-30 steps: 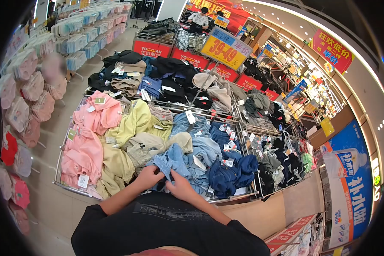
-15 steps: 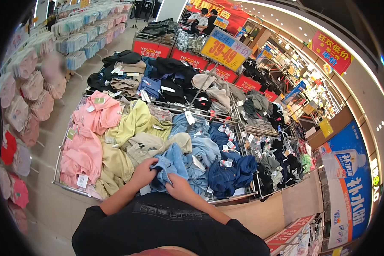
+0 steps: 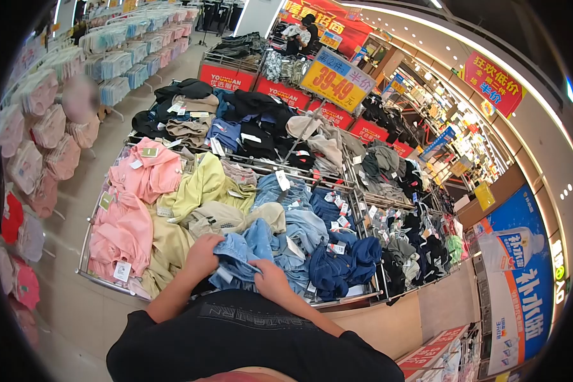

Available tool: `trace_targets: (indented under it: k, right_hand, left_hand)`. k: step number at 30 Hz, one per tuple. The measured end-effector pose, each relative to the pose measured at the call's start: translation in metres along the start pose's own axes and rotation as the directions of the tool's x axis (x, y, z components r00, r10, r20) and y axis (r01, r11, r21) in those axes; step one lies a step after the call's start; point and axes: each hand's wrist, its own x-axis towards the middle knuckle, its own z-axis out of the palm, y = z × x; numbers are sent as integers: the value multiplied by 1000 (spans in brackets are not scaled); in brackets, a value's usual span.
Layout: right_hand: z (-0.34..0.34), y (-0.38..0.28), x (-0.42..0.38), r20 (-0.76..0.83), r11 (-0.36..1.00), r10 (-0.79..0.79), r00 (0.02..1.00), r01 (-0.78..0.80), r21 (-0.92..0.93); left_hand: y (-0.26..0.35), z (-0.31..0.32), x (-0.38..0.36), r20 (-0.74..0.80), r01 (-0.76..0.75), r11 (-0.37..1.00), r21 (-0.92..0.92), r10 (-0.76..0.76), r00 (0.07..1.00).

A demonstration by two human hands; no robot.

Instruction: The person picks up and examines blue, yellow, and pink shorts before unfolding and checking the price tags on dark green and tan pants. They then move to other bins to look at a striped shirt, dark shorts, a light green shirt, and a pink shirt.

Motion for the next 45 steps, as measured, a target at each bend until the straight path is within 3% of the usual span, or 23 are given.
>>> trace_targets:
  k: [5, 9, 12, 20, 26, 29, 30, 38, 40, 43, 45]
  right_hand:
    - [-1, -4, 1, 2, 997, -80, 997, 80, 22]
    - [0, -10, -1, 10, 998, -52, 999, 51, 37]
    - [3, -6, -2, 25, 1000, -20, 999, 20, 23]
    - [10, -20, 4, 46, 1000, -12, 999, 11, 18]
    - [16, -20, 14, 112, 1000, -1, 994, 1, 5]
    - [16, -17, 17, 135, 1000, 11, 991, -9, -15]
    - [15, -19, 18, 143, 999, 31, 989, -27, -30]
    - [13, -18, 16, 134, 1000, -10, 991, 11, -7]
    - [16, -15, 18, 125, 999, -40, 991, 40, 1]
    - [-2, -43, 17, 214, 982, 179, 960, -187, 16]
    - [5, -23, 16, 144, 999, 22, 989, -29, 46]
  left_hand:
    - [8, 19, -17, 168, -47, 999, -26, 51, 984]
    - [7, 15, -10, 146, 143, 988, -53, -134, 980]
    - [-15, 5, 0, 60, 264, 964, -13, -263, 963]
    - [-65, -22, 11, -246, 376, 925, -58, -379, 892]
    - [-73, -32, 4, -183, 483, 872, -83, -489, 853]
    - [-60, -15, -2, -166, 305, 945, -118, -321, 932]
    - [-41, -20, -2, -124, 316, 942, -116, -329, 936]
    - [-87, -35, 5, -331, 411, 895, -176, -447, 831]
    - [-74, -30, 4, -194, 437, 882, -178, -467, 863]
    - [-72, 1, 1, 139, 451, 840, -301, -429, 893]
    - [-63, 11, -3, 352, 482, 798, -362, -362, 863]
